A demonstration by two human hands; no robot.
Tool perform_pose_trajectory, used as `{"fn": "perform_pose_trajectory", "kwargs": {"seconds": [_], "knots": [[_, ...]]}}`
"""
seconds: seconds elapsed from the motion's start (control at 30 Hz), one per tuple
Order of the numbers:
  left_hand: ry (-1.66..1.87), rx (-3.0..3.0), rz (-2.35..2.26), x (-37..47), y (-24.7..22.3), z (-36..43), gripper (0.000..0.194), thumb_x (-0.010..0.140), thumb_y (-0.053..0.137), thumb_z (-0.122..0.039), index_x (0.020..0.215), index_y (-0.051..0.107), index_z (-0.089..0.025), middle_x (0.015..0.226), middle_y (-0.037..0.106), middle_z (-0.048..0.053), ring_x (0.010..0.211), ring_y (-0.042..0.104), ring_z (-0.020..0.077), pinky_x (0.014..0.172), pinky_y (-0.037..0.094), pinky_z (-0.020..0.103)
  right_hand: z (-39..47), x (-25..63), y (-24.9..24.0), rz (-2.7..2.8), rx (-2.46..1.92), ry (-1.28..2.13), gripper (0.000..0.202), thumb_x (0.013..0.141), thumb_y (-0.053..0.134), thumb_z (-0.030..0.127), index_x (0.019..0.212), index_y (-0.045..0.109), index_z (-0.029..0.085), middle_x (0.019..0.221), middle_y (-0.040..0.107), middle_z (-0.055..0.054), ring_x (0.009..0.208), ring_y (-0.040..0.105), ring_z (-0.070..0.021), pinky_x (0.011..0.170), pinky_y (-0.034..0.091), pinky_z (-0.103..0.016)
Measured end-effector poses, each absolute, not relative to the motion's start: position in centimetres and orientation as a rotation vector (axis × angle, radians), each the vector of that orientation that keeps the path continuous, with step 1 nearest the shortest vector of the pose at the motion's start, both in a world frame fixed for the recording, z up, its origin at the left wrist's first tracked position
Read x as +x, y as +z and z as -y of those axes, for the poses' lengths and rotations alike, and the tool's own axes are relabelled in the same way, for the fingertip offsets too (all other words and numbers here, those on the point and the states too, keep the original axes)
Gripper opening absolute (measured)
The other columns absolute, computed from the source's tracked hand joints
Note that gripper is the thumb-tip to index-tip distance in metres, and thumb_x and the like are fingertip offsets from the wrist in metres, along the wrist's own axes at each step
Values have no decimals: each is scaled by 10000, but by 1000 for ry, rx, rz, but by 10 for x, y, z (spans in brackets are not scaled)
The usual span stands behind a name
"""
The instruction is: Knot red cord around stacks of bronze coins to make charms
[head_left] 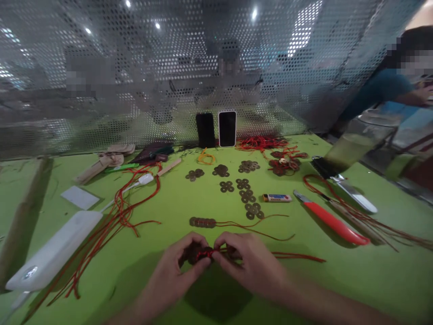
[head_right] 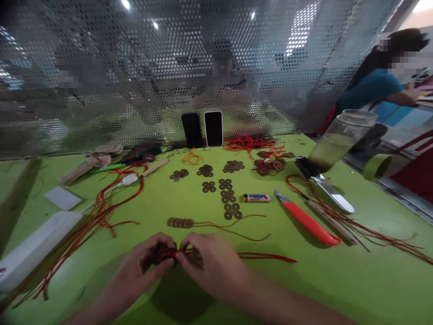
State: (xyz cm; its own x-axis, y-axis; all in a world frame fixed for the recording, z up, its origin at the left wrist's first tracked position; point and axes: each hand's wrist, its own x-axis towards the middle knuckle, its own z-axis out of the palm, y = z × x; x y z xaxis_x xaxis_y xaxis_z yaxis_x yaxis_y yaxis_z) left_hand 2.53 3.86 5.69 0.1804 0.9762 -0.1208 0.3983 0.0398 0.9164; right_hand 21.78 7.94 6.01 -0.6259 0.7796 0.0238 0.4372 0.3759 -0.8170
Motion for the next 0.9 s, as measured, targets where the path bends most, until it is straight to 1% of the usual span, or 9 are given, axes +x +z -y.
{"fn": "perform_pose_trajectory", "kwargs": {"seconds": [0.13, 0.27, 0.4, 0.5, 0.6, 0.7, 0.8, 0.9], "knots": [[821, 1443, -1308, 37, 62, -43, 157, 843, 615, -318, 905, 577, -179, 851, 653, 40, 830, 628, 182, 750, 502, 280, -78, 231, 65, 2174, -984, 1097, 156, 871, 524, 283, 870, 639, 177, 660, 623, 1, 538, 516, -104, 515, 369, -199], [762, 1398, -1258, 46, 61, -44, 203, 837, 620, -359, 925, 586, -179, 880, 663, 49, 839, 629, 186, 760, 502, 289, -76, 239, 63, 2158, -918, 1073, 148, 864, 517, 252, 856, 651, 189, 695, 645, 3, 564, 525, -105, 542, 389, -201], [720, 1418, -1333, 50, 56, -43, 209, 815, 629, -381, 812, 628, -173, 778, 673, 37, 766, 631, 183, 702, 500, 266, -74, 241, 57, 2184, -958, 1069, 159, 864, 500, 239, 879, 647, 181, 668, 642, -4, 553, 533, -112, 529, 386, -204], [754, 1496, -1453, 48, 48, -41, 182, 788, 639, -355, 747, 653, -179, 705, 663, 23, 696, 618, 175, 645, 487, 245, -74, 241, 51, 2235, -960, 1034, 162, 868, 492, 232, 899, 642, 181, 710, 654, -8, 571, 537, -110, 538, 378, -206], [745, 1555, -1490, 41, 40, -39, 186, 779, 632, -363, 735, 655, -184, 666, 643, 13, 638, 599, 163, 601, 471, 231, -75, 244, 47, 2307, -951, 931, 139, 859, 508, 230, 882, 639, 190, 699, 635, 8, 550, 488, -102, 518, 329, -213], [736, 1528, -1531, 34, 36, -39, 198, 771, 631, -378, 741, 639, -182, 674, 635, 11, 645, 595, 163, 603, 467, 230, -77, 254, 45, 2325, -1010, 900, 119, 869, 515, 221, 857, 630, 190, 667, 606, 23, 542, 465, -94, 511, 299, -212], [734, 1484, -1597, 29, 40, -41, 216, 768, 621, -388, 713, 622, -179, 644, 613, 0, 628, 578, 157, 594, 449, 231, -80, 274, 46, 2323, -1096, 924, 137, 905, 492, 214, 860, 620, 191, 695, 610, 22, 573, 497, -96, 534, 324, -206], [712, 1473, -1633, 22, 44, -43, 238, 762, 609, -400, 672, 608, -180, 593, 573, -16, 583, 539, 144, 560, 417, 225, -83, 298, 46, 2306, -1146, 945, 188, 954, 438, 220, 882, 612, 203, 783, 637, 9, 666, 558, -111, 599, 378, -209]]}}
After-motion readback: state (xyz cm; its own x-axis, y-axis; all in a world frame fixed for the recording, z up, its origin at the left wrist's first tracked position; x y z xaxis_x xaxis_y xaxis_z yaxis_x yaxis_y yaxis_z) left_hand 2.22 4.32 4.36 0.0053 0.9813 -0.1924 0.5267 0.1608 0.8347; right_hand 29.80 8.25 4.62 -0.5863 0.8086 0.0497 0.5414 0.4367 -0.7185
